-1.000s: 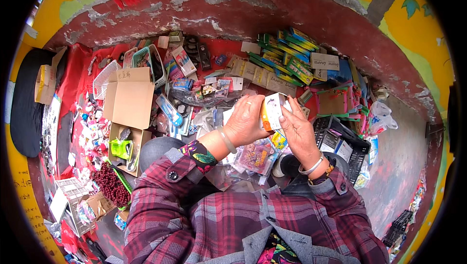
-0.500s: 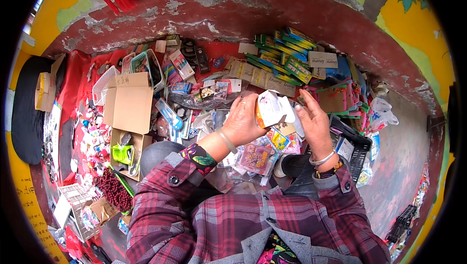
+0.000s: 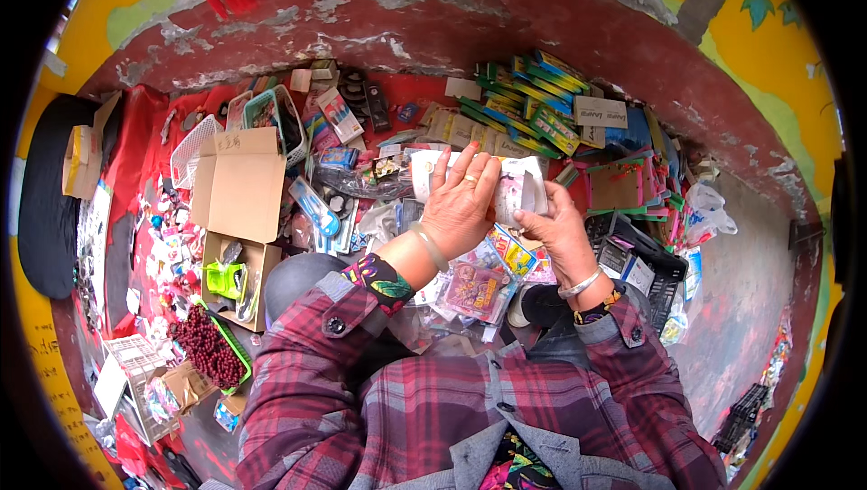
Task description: The person sits on the floor surrounded by a large pile of assorted merchandise and packaging. They pick up various small items, including boxes, plastic-wrapped goods, and cards, inspect them by turning them over, and then place them back into the pile or into a nearby container.
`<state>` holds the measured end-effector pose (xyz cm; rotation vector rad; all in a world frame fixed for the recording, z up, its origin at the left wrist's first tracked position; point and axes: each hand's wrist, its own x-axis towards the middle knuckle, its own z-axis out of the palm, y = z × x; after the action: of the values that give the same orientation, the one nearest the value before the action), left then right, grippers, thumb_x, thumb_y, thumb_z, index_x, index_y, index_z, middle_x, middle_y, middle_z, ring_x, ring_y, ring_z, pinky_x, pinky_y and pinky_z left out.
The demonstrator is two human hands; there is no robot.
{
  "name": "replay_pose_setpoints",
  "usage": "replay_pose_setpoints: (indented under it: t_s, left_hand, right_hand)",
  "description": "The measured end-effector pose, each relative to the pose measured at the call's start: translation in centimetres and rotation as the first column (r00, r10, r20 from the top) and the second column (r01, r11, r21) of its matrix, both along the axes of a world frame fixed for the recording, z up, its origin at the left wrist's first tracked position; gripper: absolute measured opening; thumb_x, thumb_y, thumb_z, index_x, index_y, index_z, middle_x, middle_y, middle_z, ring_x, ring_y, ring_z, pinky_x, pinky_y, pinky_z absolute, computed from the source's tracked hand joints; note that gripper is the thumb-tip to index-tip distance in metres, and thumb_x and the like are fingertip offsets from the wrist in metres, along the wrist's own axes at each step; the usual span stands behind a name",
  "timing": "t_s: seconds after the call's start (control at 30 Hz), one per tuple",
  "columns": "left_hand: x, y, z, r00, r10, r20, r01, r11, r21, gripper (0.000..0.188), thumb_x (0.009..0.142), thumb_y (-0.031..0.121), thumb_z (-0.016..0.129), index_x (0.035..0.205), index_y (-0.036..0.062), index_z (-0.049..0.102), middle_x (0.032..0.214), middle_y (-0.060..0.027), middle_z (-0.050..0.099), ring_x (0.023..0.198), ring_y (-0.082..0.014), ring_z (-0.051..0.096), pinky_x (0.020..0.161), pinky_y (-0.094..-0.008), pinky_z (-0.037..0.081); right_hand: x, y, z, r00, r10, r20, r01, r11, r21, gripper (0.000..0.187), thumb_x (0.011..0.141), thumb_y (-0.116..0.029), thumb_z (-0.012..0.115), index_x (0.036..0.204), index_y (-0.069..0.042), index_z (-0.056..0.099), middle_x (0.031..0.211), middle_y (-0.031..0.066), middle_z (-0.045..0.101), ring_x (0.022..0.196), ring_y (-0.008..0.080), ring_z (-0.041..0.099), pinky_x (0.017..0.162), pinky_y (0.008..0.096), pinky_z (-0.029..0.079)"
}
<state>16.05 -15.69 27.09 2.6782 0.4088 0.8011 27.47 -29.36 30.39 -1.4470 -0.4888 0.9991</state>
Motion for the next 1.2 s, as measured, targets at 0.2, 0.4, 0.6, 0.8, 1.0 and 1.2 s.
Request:
replay_pose_setpoints:
  t_s: [0.2, 0.4, 0.6, 0.8, 1.0, 1.2]
  left_hand:
    - [0.3, -0.2, -0.4, 0.999, -0.004, -0.033, 0.004, 1.000, -0.001, 0.061, 0.068, 0.009, 0.062, 0.124, 0.0001, 0.038, 0.123, -0.0167, 0.047, 0.127, -0.0342, 0.036, 0.107, -0.0522, 0.016]
    - [0.3, -0.6, -0.7, 1.000, 0.001, -0.022, 0.002, 0.993, 0.121, 0.048, 0.073, 0.009, 0.059, 0.119, 0.0031, 0.045, 0.119, -0.0132, 0.052, 0.125, -0.0310, 0.039, 0.107, -0.0498, 0.018]
    - [0.2, -1.2, 0.0, 0.998, -0.030, -0.055, 0.043, 0.968, 0.247, 0.054, 0.075, 0.011, 0.057, 0.127, 0.0065, 0.043, 0.127, -0.0114, 0.048, 0.130, -0.0290, 0.034, 0.108, -0.0496, 0.016]
    - [-0.2, -3.2, 1.7, 0.960, -0.279, 0.015, 0.269, 0.937, 0.221, 0.050, 0.078, 0.016, 0.058, 0.127, 0.0131, 0.048, 0.134, -0.0075, 0.045, 0.131, -0.0250, 0.034, 0.109, -0.0476, 0.016]
    - [-0.4, -2.7, 1.8, 0.924, -0.378, 0.051, 0.362, 0.910, 0.200, 0.028, 0.073, 0.012, 0.062, 0.100, 0.0070, 0.061, 0.120, -0.0071, 0.055, 0.125, -0.0244, 0.042, 0.107, -0.0442, 0.025]
    - [-0.5, -2.7, 2.0, 0.885, -0.460, 0.067, 0.439, 0.874, 0.206, 0.023, 0.070, 0.011, 0.063, 0.093, 0.0063, 0.063, 0.112, -0.0078, 0.058, 0.119, -0.0249, 0.047, 0.105, -0.0430, 0.030]
  right_hand:
    - [0.6, 0.4, 0.2, 0.996, -0.078, 0.038, 0.080, 0.996, -0.035, 0.043, 0.081, -0.006, 0.066, 0.116, 0.001, 0.042, 0.099, 0.0091, 0.061, 0.082, 0.0118, 0.059, 0.065, 0.0223, 0.049]
    - [0.3, 0.2, -0.3, 0.998, -0.018, -0.065, 0.020, 0.999, 0.033, 0.046, 0.078, -0.002, 0.067, 0.118, 0.003, 0.045, 0.105, 0.0102, 0.061, 0.090, 0.0158, 0.060, 0.075, 0.0272, 0.050]
    - [0.6, 0.2, -1.1, 0.995, -0.045, -0.087, 0.048, 0.998, 0.028, 0.038, 0.080, -0.008, 0.066, 0.116, -0.006, 0.052, 0.097, 0.0003, 0.061, 0.080, 0.0086, 0.058, 0.064, 0.0222, 0.045]
    - [3.3, -0.7, -1.9, 0.957, -0.177, -0.231, 0.186, 0.982, 0.016, 0.032, 0.085, -0.013, 0.062, 0.115, -0.008, 0.052, 0.098, 0.0011, 0.061, 0.081, 0.0120, 0.058, 0.061, 0.0258, 0.046]
    - [4.8, -1.4, -1.4, 0.893, -0.289, -0.346, 0.282, 0.957, -0.071, 0.035, 0.083, -0.017, 0.066, 0.115, -0.013, 0.052, 0.101, 0.0004, 0.060, 0.090, 0.0142, 0.055, 0.070, 0.0321, 0.044]
    - [5.2, -1.8, -1.4, 0.879, -0.300, -0.371, 0.299, 0.952, -0.062, 0.036, 0.081, -0.016, 0.068, 0.114, -0.014, 0.054, 0.102, -0.0010, 0.060, 0.091, 0.0133, 0.055, 0.069, 0.0311, 0.041]
